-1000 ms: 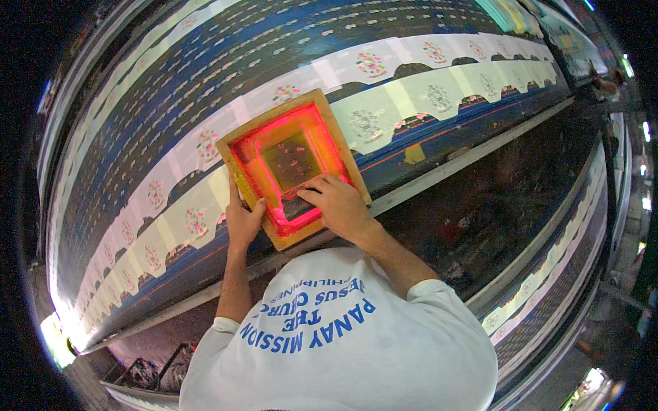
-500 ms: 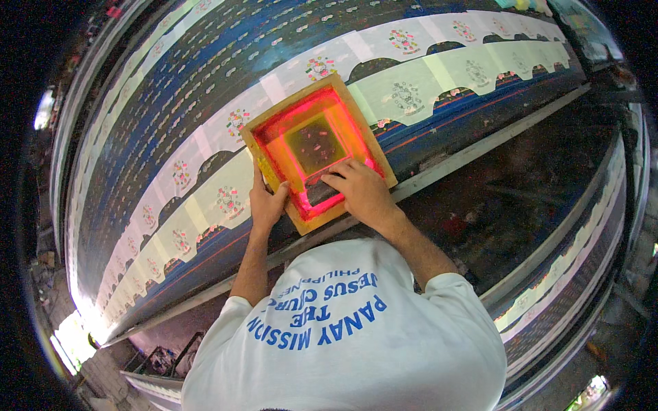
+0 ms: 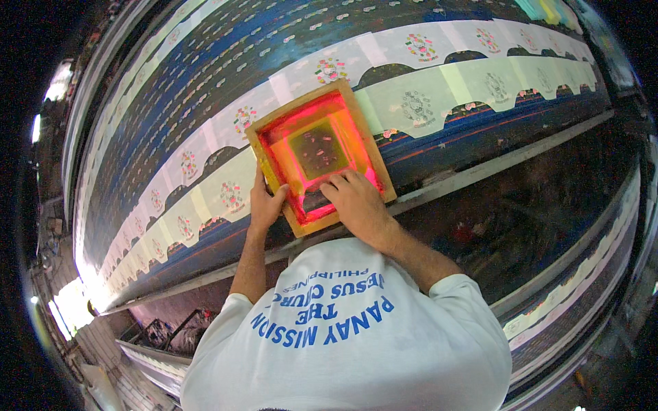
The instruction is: The person holds a wooden frame with a screen and repeatedly rubs a dark block over the screen to transfer pink ink onto a long strip of patterned fabric laid on a table. The person moves the frame along the fabric and continues the rubbing motion across multiple sections.
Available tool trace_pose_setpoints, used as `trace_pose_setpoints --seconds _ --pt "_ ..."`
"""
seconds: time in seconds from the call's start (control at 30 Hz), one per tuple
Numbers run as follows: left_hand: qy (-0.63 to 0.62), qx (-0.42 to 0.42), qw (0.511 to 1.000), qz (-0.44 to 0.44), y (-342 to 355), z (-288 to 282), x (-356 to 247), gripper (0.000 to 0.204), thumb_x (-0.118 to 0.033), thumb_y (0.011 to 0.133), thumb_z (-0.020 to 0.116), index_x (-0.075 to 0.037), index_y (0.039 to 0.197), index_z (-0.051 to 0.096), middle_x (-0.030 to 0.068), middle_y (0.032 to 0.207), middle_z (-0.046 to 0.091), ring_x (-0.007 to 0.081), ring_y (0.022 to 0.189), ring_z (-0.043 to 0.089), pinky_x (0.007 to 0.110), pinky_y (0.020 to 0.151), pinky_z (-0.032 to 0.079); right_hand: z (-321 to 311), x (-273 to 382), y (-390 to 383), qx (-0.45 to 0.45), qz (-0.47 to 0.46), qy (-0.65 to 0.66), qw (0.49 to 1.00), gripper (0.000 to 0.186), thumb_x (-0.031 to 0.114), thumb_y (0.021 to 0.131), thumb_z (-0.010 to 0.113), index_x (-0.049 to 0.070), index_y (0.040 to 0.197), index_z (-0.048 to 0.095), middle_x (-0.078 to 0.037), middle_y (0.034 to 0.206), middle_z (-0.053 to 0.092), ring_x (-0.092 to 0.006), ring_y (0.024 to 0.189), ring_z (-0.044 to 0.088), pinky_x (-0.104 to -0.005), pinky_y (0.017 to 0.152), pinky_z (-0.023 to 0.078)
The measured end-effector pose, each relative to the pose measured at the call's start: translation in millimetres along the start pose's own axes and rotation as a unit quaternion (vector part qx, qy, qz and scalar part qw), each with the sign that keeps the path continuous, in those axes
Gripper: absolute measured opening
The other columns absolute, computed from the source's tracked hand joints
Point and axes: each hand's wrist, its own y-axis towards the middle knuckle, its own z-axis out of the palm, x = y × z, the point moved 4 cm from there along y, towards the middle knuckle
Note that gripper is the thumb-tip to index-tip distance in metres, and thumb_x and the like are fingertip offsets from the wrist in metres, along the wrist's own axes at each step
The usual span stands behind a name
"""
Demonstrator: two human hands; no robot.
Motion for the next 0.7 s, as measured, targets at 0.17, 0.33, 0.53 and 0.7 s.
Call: trace_pose_setpoints --seconds 0.17,0.33,0.53,0.7 --pt "0.02 -0.014 1.0 0.02 -3.0 0.1 -5.4 0.105 -0.015 0.096 0.076 -0.007 0.179 0.013 0.0248 0.123 0.082 0.0355 0.104 0.084 0.045 0.09 0.067 -14.6 -18.8 56.5 -0.098 -0.081 0.013 0.992 0.027 0.011 0.097 0.066 0.008 0.121 0.077 -0.014 0.119 0.073 -0.036 0.113 0.07 -0.0486 0.101 0.058" --pt "0.055 0.021 0.998 -0.025 -3.8 -5.2 -27.8 0.1 -0.017 0.098 0.075 -0.009 0.178 0.016 0.0247 0.119 0.083 0.0358 0.095 0.084 0.045 0.082 0.068 -15.2 -31.9 129.7 -0.093 -0.058 -0.025 0.994 0.024 0.01 0.097 0.065 0.01 0.116 0.079 -0.012 0.112 0.075 -0.0355 0.11 0.07 -0.0487 0.1 0.058" --pt "0.055 0.038 0.998 -0.003 -2.3 -6.8 -12.6 0.101 -0.021 0.101 0.075 -0.008 0.178 0.012 0.0233 0.111 0.084 0.0351 0.08 0.083 0.045 0.071 0.068 4.6 -19.4 74.3 -0.094 -0.038 -0.001 0.995 0.029 0.008 0.097 0.065 0.01 0.123 0.08 -0.013 0.122 0.074 -0.0346 0.12 0.069 -0.0464 0.105 0.057" --pt "0.02 0.072 0.996 -0.055 -5.7 -11.7 -17.4 0.102 -0.027 0.104 0.076 -0.01 0.179 0.009 0.019 0.1 0.084 0.0282 0.064 0.079 0.04 0.057 0.065 -10.4 -2.6 27.5 0.022 0.001 0.042 0.999 0.041 -0.002 0.09 0.07 0.009 0.129 0.079 -0.009 0.126 0.075 -0.0346 0.126 0.068 -0.0466 0.106 0.057"
